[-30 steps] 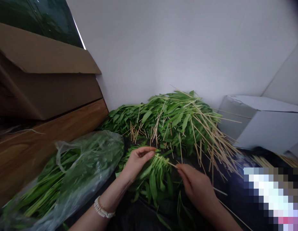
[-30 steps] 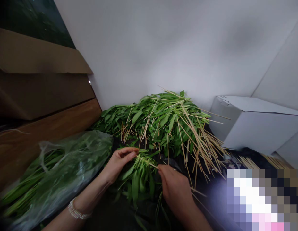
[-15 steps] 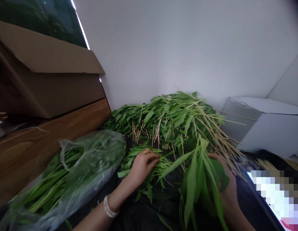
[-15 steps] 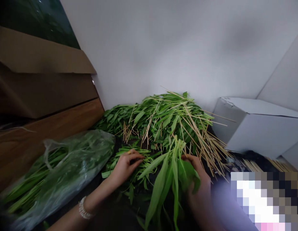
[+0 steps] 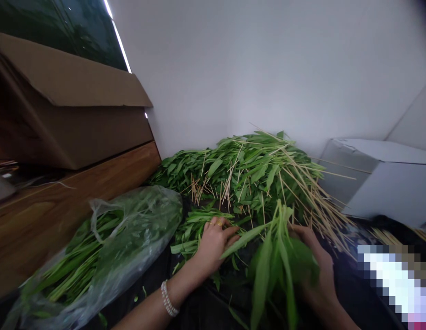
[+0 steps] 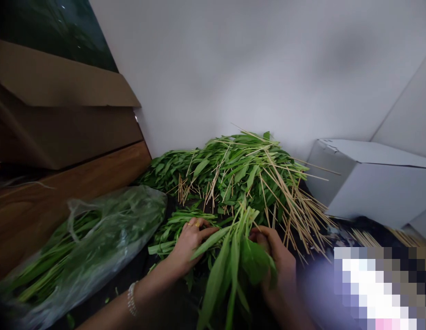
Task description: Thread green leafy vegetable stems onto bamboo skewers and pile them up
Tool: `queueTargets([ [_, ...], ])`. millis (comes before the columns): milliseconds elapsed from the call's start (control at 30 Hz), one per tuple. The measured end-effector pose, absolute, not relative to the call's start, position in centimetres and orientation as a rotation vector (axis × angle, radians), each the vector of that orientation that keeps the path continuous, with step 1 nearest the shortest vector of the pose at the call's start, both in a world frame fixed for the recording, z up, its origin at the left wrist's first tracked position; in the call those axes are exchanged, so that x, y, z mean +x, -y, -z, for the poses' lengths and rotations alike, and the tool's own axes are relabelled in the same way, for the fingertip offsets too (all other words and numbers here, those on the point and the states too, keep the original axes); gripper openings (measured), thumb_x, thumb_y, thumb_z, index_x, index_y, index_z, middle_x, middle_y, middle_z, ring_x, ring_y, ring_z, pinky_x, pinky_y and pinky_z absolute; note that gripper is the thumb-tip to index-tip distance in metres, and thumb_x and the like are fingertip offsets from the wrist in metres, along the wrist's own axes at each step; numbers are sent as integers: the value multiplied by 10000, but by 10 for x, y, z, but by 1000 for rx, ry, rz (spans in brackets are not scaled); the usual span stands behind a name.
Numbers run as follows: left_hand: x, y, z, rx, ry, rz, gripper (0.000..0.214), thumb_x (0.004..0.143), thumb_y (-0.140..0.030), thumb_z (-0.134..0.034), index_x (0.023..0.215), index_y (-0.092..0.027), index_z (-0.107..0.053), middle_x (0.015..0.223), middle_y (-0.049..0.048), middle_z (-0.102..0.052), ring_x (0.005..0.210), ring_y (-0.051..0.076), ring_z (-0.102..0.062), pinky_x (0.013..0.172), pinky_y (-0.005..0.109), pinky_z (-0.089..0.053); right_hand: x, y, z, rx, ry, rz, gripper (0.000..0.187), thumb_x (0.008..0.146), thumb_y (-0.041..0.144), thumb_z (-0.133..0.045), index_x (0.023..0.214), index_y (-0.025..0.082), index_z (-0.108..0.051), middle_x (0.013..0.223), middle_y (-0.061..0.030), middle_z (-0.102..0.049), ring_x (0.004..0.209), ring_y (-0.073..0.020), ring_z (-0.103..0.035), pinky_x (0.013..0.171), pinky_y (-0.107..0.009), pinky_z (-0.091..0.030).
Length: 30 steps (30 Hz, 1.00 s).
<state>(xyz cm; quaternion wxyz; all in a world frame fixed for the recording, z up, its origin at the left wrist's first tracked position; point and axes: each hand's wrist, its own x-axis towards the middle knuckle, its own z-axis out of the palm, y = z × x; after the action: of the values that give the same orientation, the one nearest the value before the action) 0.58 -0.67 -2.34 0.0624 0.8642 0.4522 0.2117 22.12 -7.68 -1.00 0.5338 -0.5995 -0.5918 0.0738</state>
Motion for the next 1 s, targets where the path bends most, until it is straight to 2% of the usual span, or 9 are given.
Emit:
queueTargets([
  [133,11,9,26,2554,-1398,-713,138,847,-253,-585,859,-234,-721,986,75,-613,944,259,-495,760,369,-358,212,80,10,-1433,1390,-311,265,926,431,-421,912,243,-607,772,-4,-672,662,-164,-644,559,-230,-487],
  [267,12,8,24,2338,-1284,-1014,89,777,-207,-647,845,-210,-703,1046,77,-597,1013,260,-514,842,383,-395,209,80,13,-1405,1477,-336,274,948,397,-387,972,236,-608,764,3,-650,657,-151,-625,583,-233,-476],
  [367,7,5,15,2141,-1142,-1299,73,799,-191,-614,826,-190,-681,1063,85,-595,1063,249,-529,931,388,-393,208,80,15,-1403,1487,-302,276,955,380,-377,984,236,-611,762,6,-645,659,-145,-622,591,-231,-474],
  [433,2,2,6,1954,-1083,-1433,78,829,-220,-587,843,-186,-655,1058,89,-624,1057,244,-559,925,372,-412,208,80,16,-1387,1511,-277,270,953,371,-383,984,237,-614,765,4,-649,658,-144,-626,587,-225,-480],
  [500,-5,-1,-3,1717,-1047,-1490,118,843,-301,-592,865,-189,-622,1005,84,-674,973,230,-612,854,338,-452,209,79,17,-1367,1544,-257,261,952,360,-388,984,239,-617,781,-2,-659,667,-146,-634,585,-222,-489],
  [600,-13,-7,-9,1401,-1014,-1453,237,799,-399,-657,885,-185,-602,868,60,-725,790,183,-651,748,282,-477,210,78,19,-1318,1618,-230,245,954,325,-399,1024,237,-617,863,-21,-682,731,-153,-652,645,-234,-511],
  [667,-16,-11,-7,1267,-994,-1390,289,757,-413,-705,891,-169,-629,823,52,-736,738,157,-649,733,258,-477,209,76,23,-1268,1704,-221,243,956,287,-407,1076,231,-611,954,-43,-690,824,-162,-662,720,-251,-519],
  [767,-15,-12,-1,1125,-952,-1276,331,711,-390,-758,923,-149,-678,842,62,-746,729,138,-648,723,236,-476,206,74,30,-1232,1831,-232,263,959,240,-398,1123,227,-603,1000,-54,-685,893,-164,-658,784,-268,-514],
  [1000,-11,-5,-2,1081,-894,-1161,310,683,-307,-799,935,-145,-720,847,65,-753,778,152,-673,785,257,-489,203,71,39,-1293,1914,-252,318,965,205,-340,1182,207,-571,932,-56,-672,834,-158,-659,740,-281,-516],
])
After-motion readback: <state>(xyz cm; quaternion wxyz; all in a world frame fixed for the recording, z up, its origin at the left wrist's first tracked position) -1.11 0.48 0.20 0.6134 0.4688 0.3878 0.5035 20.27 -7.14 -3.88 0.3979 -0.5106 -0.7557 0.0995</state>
